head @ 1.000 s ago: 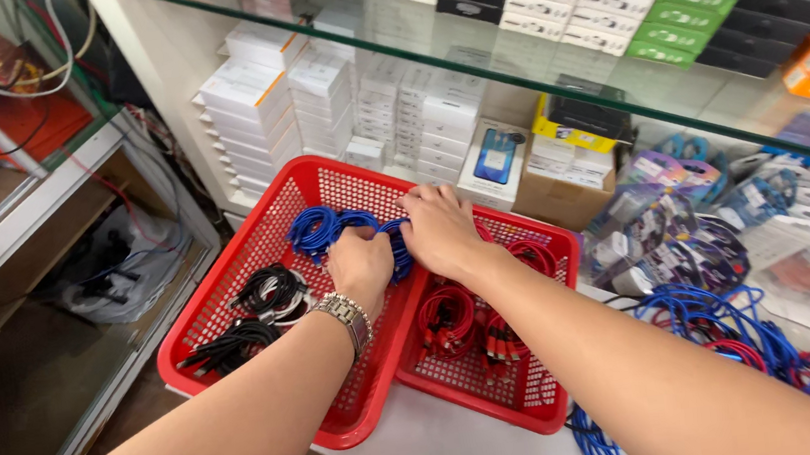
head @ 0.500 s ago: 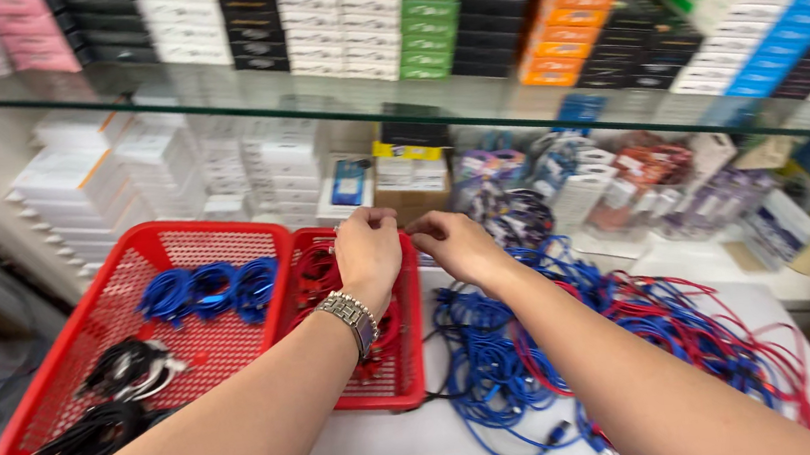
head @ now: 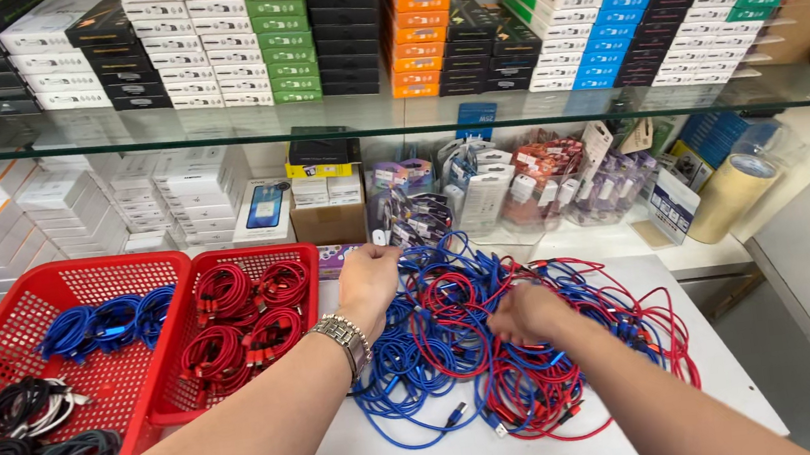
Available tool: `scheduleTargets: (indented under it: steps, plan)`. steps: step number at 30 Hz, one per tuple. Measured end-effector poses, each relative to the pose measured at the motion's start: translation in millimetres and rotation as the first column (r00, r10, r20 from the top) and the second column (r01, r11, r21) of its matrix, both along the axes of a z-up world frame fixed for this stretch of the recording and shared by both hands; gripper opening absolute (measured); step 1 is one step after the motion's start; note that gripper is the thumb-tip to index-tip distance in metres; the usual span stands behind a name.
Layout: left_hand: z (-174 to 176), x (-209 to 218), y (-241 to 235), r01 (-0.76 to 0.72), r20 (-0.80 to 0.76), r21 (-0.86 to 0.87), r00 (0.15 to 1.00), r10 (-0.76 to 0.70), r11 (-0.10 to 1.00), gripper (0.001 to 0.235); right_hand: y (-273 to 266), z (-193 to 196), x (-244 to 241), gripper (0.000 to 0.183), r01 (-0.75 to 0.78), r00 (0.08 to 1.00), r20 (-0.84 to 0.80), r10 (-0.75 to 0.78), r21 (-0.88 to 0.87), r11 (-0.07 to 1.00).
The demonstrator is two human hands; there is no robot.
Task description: The person untangles and coils various colored USB cables on a counter, then places them into red plastic baskets. The person handles red, blue, black, and white cables, sorting them by color into separate baskets.
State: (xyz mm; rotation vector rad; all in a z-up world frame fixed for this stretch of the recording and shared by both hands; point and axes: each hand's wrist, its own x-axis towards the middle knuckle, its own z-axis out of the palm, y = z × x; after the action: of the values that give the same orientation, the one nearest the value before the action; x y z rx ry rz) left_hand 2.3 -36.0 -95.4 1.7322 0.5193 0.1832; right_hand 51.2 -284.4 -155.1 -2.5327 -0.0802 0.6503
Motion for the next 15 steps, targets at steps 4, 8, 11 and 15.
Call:
scheduleTargets:
  steps: [4, 8, 11, 15]
  plan:
    - [-16, 4, -21, 0.067, -0.018, -0.06, 0.998, -0.068, 0.996, 0.027, 7, -23, -23, 0.043, -0.043, 0.999, -0.029, 0.039, -0.163, 0.986]
    - [-25, -2, -23, 0.233, -0.107, -0.135, 0.963, -0.248, 0.963, 0.028, 14, -30, -45, 0.029, 0.121, 0.992, -0.06, -0.108, 0.29, 0.949]
    - [-25, -18, -23, 0.417, -0.18, -0.2, 0.874, -0.451, 0.887, 0.033, 13, -7, -29, 0.022, 0.458, 0.874, -0.441, -0.203, 0.609, 0.647]
    - [-25, -48, -34, 0.668, -0.218, -0.097, 0.709, -0.671, 0.738, 0.042, 0, 52, 23, 0.03, 0.465, 0.885, -0.441, -0.147, 0.831, 0.304]
